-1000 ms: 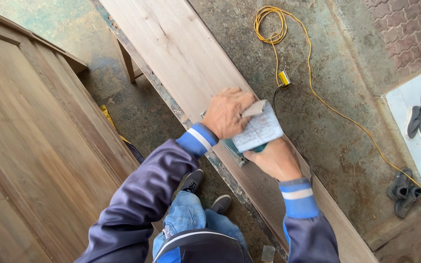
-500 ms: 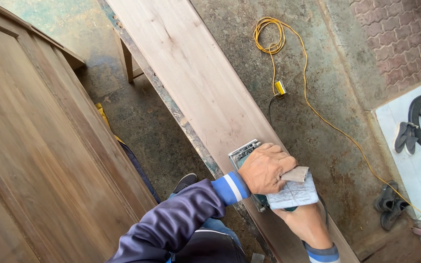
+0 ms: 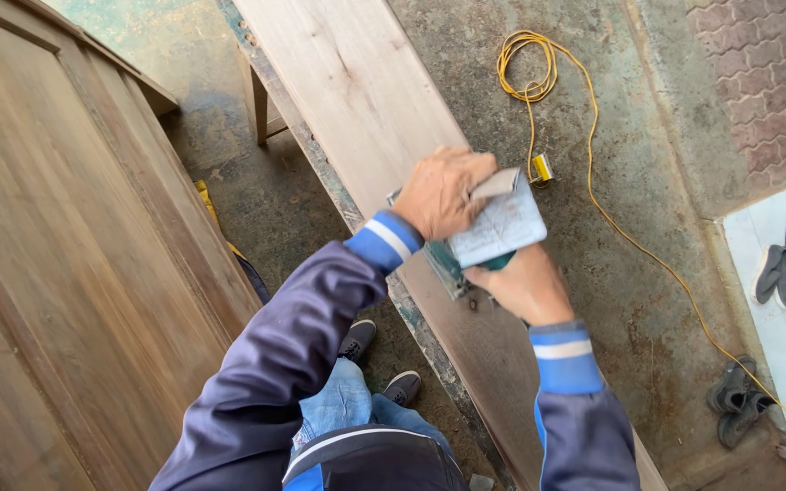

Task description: Sanding a wooden board using both manual sanding blocks and an orbital sander.

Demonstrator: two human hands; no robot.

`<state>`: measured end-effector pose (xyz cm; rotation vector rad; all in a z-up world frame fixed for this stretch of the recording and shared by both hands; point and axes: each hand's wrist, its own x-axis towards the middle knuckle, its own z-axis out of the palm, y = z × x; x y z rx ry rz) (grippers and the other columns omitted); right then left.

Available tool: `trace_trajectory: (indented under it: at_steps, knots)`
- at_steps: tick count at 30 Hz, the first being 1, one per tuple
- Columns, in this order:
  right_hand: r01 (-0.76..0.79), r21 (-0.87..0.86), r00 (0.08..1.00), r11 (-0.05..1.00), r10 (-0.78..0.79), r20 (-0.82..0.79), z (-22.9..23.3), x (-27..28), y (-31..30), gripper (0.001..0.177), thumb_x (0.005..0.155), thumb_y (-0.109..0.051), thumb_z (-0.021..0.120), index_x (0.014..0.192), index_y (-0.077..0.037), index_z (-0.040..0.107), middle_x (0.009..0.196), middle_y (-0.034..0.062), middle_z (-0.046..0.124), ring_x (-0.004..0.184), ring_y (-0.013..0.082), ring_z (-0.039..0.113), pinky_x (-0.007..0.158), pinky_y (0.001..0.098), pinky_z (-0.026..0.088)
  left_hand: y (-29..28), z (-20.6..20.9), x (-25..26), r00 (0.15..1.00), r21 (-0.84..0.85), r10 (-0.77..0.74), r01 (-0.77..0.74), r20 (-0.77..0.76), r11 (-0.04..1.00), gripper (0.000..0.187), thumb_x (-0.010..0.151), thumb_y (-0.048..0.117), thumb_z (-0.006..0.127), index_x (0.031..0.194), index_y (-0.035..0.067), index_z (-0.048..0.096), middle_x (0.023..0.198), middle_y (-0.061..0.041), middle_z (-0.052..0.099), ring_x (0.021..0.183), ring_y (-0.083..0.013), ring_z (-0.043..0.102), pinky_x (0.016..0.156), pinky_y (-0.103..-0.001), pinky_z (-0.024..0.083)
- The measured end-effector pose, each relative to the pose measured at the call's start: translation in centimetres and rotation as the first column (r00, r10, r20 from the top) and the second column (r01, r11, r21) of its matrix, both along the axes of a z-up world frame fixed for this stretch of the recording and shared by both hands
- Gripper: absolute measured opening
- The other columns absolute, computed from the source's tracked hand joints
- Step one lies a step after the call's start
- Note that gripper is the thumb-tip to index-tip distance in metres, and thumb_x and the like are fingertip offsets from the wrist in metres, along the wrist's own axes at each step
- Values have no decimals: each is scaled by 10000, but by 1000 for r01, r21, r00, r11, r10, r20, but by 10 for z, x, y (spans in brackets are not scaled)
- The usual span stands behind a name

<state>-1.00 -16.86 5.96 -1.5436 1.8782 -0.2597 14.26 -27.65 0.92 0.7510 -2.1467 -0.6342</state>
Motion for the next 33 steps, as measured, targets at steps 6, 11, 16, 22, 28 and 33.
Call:
trace_trajectory:
  at_steps: [6, 11, 16, 22, 28, 33]
  knots:
    - [42, 2, 997, 999, -42, -63, -2, 1, -35, 709, 639, -257, 893, 1291, -114, 654, 1239, 137, 711, 1149, 330, 671, 968, 404, 509, -32, 2, 5, 995, -11, 99, -99, 2, 995, 211, 837, 181, 702, 961, 113, 545, 838, -111, 613, 881, -357, 612, 787, -482, 470]
    - [51, 2, 999, 999, -51, -18, 3, -3, -14, 712, 645, -254, 884, 1294, -89, 644, 1237, 145, 717, 1153, 332, 677, 968, 403, 513, -8, 7, 3, 997, -13, 80, -80, -4, 997, 230, 830, 180, 710, 975, 104, 548, 862, -104, 620, 917, -349, 604, 795, -473, 446]
    - [72, -31, 995, 997, -70, 65, 6, -14, 45, 690, 656, -253, 876, 1281, -97, 632, 1214, 155, 711, 1147, 339, 665, 938, 408, 516, 52, 14, -5, 999, 80, 48, -48, 7, 996, 239, 780, 154, 699, 986, 113, 584, 855, -70, 618, 889, -297, 589, 814, -466, 417]
    - [157, 134, 988, 978, -156, -19, 19, -44, 133, 550, 710, -288, 858, 1214, -134, 700, 1154, 119, 755, 1113, 307, 699, 893, 399, 549, 145, 20, -38, 1000, 116, 18, -20, 18, 993, 285, 750, 160, 722, 1006, 113, 607, 871, -68, 624, 882, -300, 581, 827, -450, 426]
    - [156, 98, 987, 983, -160, 33, 7, -110, 248, 583, 690, -273, 861, 1216, -107, 671, 1122, 120, 759, 1069, 317, 708, 856, 404, 554, 261, 10, -101, 999, 121, 35, -30, -41, 992, 263, 753, 133, 704, 999, 119, 612, 882, -46, 651, 888, -290, 599, 864, -432, 455]
    - [111, 87, 991, 990, -117, 66, -9, -180, 366, 532, 719, -271, 839, 1204, -108, 691, 1114, 104, 777, 1060, 280, 737, 863, 388, 564, 380, 10, -166, 997, 93, 61, -57, -43, 994, 274, 738, 174, 724, 963, 103, 584, 869, -72, 627, 899, -314, 589, 857, -450, 444]
